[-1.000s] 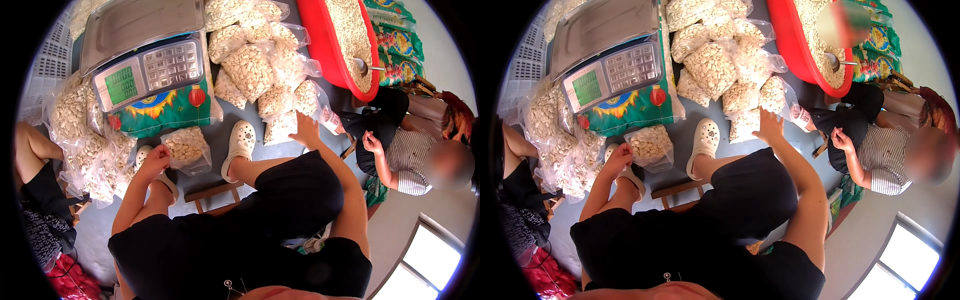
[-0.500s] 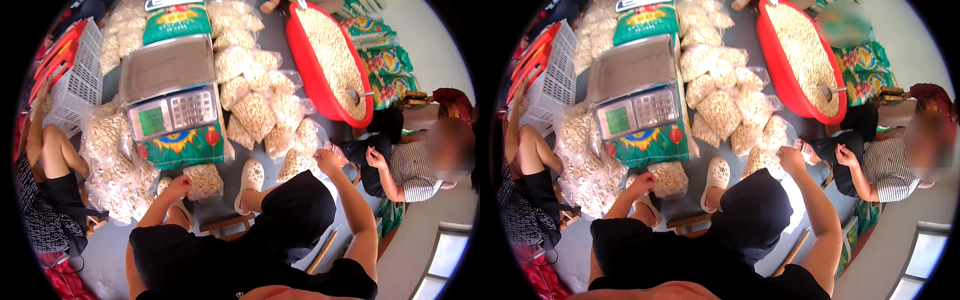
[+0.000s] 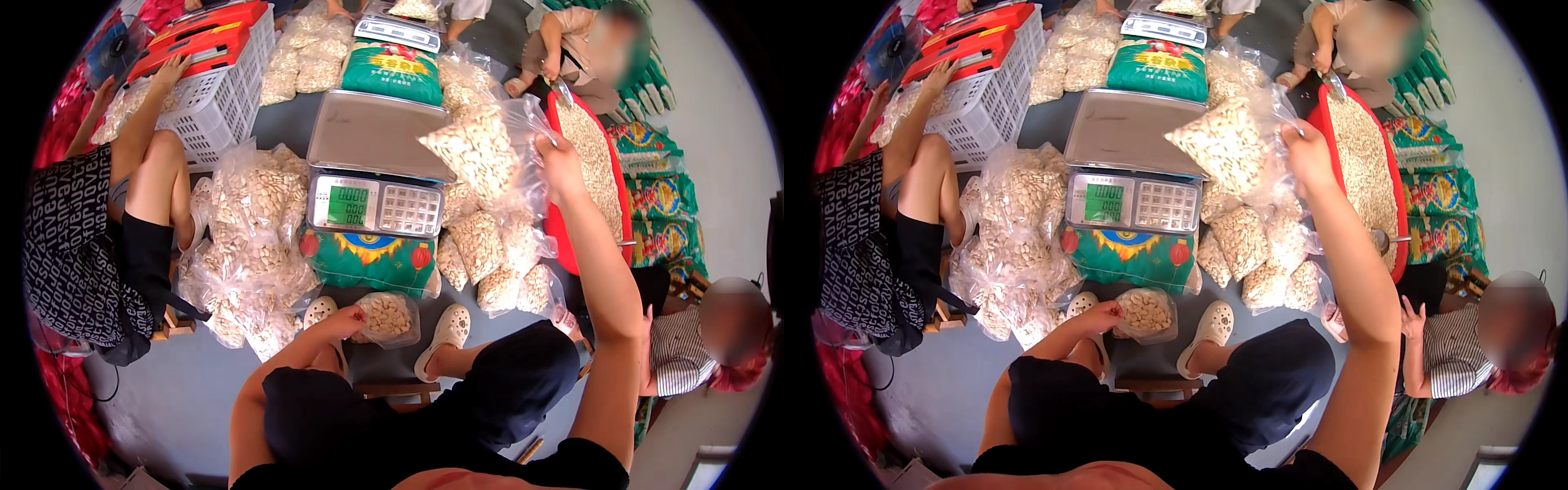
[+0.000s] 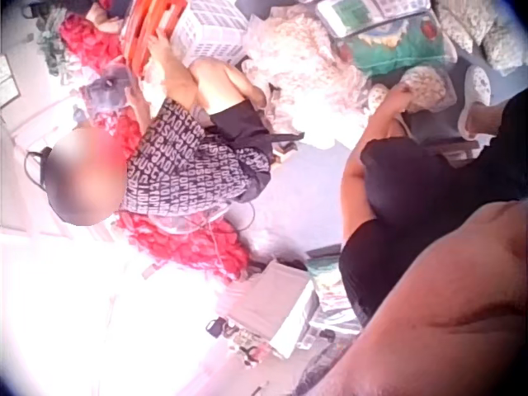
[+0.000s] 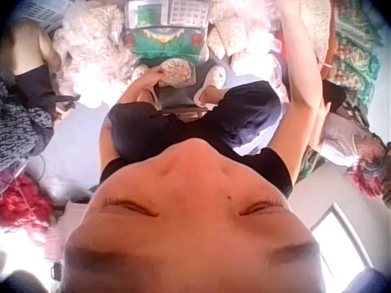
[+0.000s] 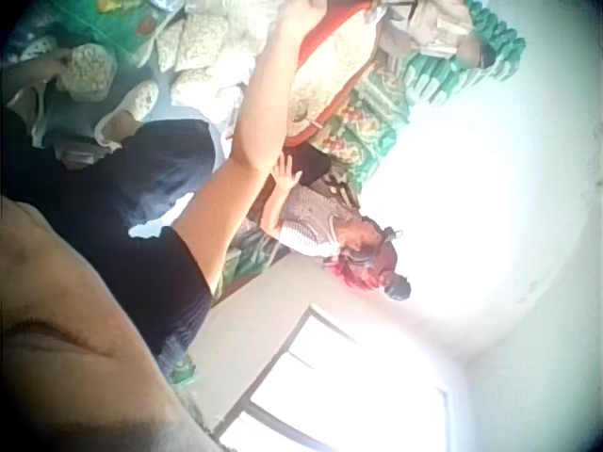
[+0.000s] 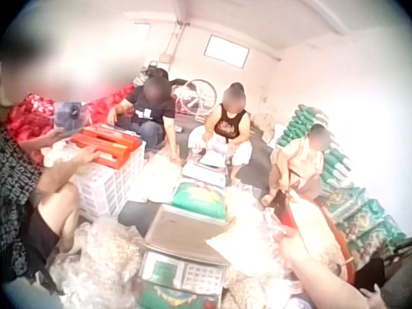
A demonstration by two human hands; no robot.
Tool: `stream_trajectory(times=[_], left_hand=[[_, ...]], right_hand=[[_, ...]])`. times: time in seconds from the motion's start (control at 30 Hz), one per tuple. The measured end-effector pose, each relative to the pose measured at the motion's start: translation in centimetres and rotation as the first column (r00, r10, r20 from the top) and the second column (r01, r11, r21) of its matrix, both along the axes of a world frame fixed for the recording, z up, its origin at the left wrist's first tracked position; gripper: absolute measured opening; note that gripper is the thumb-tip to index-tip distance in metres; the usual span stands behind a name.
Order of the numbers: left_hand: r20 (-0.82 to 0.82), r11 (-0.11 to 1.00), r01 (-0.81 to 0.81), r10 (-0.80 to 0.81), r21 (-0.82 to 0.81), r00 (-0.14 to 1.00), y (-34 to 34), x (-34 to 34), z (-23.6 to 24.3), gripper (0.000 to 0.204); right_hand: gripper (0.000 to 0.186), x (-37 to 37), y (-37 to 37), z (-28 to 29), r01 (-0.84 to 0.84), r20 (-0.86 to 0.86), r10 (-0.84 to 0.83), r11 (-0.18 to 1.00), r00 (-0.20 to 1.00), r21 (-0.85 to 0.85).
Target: The person scoops peanuts from a large red sack into small plastic bags, weighs each bag on a digital scale, and places the weighed bags on the table. The process is repeated continuously with multiple bags.
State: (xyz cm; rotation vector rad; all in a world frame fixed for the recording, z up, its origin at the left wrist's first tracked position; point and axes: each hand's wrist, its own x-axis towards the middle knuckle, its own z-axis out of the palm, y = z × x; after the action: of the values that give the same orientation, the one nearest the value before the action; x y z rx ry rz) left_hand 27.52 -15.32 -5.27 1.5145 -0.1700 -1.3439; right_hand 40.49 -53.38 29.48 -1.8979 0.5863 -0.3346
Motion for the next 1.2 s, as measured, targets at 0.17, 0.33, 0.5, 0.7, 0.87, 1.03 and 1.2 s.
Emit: stream_trajectory(times=[0.17,0.33,0.5,0.7,0.87,1.03,1.2], left_hand=[[0.066,0.997,-0.006,0.011,-0.082,0.998,0.1,-0.4,-0.5,0.015],[0.021,0.991,-0.072,0.075,-0.117,0.997,0.5,-0.3,0.7,0.017],[0.044,0.995,-0.071,0.074,-0.068,0.996,1.0,-0.1,0.4,0.018],[0.115,0.991,-0.122,0.128,-0.056,0.985,1.0,-0.2,1.0,0.026],[0.171,0.999,-0.048,0.045,0.013,0.984,0.3,0.1,1.1,0.033],[0.215,0.999,-0.044,0.041,0.009,0.976,0.0,0.1,0.9,0.033],[0.233,1.000,-0.026,0.024,0.004,0.972,0.0,-0.1,-0.1,0.031]], right_hand=[[0.017,9.6,6.2,-6.9,-0.190,0.007,0.190,0.977,0.982,0.096],[0.020,11.8,7.4,-11.9,-0.182,-0.031,0.205,0.922,0.978,0.341],[0.017,10.1,5.0,-11.0,-0.053,0.235,0.092,0.984,0.968,-0.168],[0.005,6.7,7.9,-4.9,-0.064,0.027,0.539,0.150,0.842,-0.987],[0.003,6.7,9.4,-4.6,-0.100,-0.099,0.545,-0.028,0.833,-0.995],[0.009,8.2,9.7,-5.5,-0.227,-0.305,0.459,-0.217,0.834,-0.949],[0.013,9.5,11.2,-5.8,-0.428,-0.489,0.215,-0.274,0.845,-0.861]])
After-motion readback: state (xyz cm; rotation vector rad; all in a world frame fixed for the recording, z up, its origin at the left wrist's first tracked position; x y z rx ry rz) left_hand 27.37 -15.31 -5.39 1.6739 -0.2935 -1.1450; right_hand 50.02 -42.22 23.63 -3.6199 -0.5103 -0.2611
